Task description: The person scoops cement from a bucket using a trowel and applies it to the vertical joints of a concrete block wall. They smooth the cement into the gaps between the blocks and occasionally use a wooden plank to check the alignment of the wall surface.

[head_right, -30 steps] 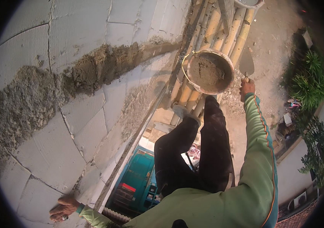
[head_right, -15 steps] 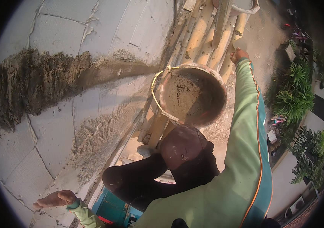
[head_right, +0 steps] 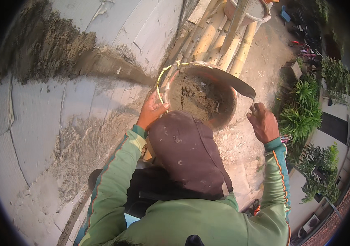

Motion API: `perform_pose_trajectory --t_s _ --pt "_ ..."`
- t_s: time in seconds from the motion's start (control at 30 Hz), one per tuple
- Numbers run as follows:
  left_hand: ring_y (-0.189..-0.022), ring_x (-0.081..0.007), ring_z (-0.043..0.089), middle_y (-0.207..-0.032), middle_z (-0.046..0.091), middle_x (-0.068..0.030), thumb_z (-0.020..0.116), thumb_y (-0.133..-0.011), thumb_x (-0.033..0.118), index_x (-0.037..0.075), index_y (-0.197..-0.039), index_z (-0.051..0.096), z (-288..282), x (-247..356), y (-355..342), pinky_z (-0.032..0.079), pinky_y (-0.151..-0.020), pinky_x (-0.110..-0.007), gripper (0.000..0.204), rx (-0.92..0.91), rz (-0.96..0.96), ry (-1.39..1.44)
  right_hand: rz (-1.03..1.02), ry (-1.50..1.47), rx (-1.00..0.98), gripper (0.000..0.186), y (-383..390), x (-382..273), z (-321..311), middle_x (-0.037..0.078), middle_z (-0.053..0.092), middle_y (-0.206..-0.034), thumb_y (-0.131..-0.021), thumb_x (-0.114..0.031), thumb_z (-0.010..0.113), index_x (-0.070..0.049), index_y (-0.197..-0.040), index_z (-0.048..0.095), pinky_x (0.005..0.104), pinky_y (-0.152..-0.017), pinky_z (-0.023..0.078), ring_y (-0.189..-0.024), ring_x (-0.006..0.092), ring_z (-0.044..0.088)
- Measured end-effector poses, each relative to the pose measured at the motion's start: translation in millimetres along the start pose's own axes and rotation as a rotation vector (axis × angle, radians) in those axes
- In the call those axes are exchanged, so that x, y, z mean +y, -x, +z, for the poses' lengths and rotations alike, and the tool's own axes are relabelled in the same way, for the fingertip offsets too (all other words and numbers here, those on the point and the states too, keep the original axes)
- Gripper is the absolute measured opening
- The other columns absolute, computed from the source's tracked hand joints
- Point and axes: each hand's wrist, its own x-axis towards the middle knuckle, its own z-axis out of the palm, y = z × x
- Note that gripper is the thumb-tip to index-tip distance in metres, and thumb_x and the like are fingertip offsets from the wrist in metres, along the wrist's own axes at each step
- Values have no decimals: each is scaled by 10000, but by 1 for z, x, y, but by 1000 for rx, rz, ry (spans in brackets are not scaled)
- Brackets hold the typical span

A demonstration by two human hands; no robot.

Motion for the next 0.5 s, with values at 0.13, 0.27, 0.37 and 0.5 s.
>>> perform_pose_trajectory --t_s 0.13,0.27,0.37,0.5 --pt "-1021 -165 641 -1316 598 -154 709 -930 160 -50 -1553 316 13 -17 6 530 -881 -310 767 9 3 131 74 612 -56 157 -69 -65 21 156 702 -906 -928 -193 590 -70 -987 668 462 -684 571 -823 342 717" --pt "-953 -120 643 -1207 649 -118 679 -946 93 -28 -1516 411 14 -7 4 515 -831 -270 641 -13 23 122 -168 665 -40 186 -103 -37 158 182 713 -955 -918 -132 554 -31 -990 693 426 -652 583 -844 332 734" --pt "-894 -99 650 -1131 677 -104 682 -938 67 -12 -1496 452 -7 -20 -7 518 -793 -267 608 -17 41 150 -141 532 -243 236 -52 -91 110 211 696 -986 -929 -160 557 -4 -1071 663 469 -684 584 -875 380 722" --pt "-811 -102 671 -1053 692 -94 686 -923 41 -7 -1478 479 -9 -10 -9 538 -721 -280 595 -116 -60 212 178 298 -345 369 -42 -52 101 266 706 -963 -978 -323 550 15 -1062 670 509 -702 561 -873 400 710"
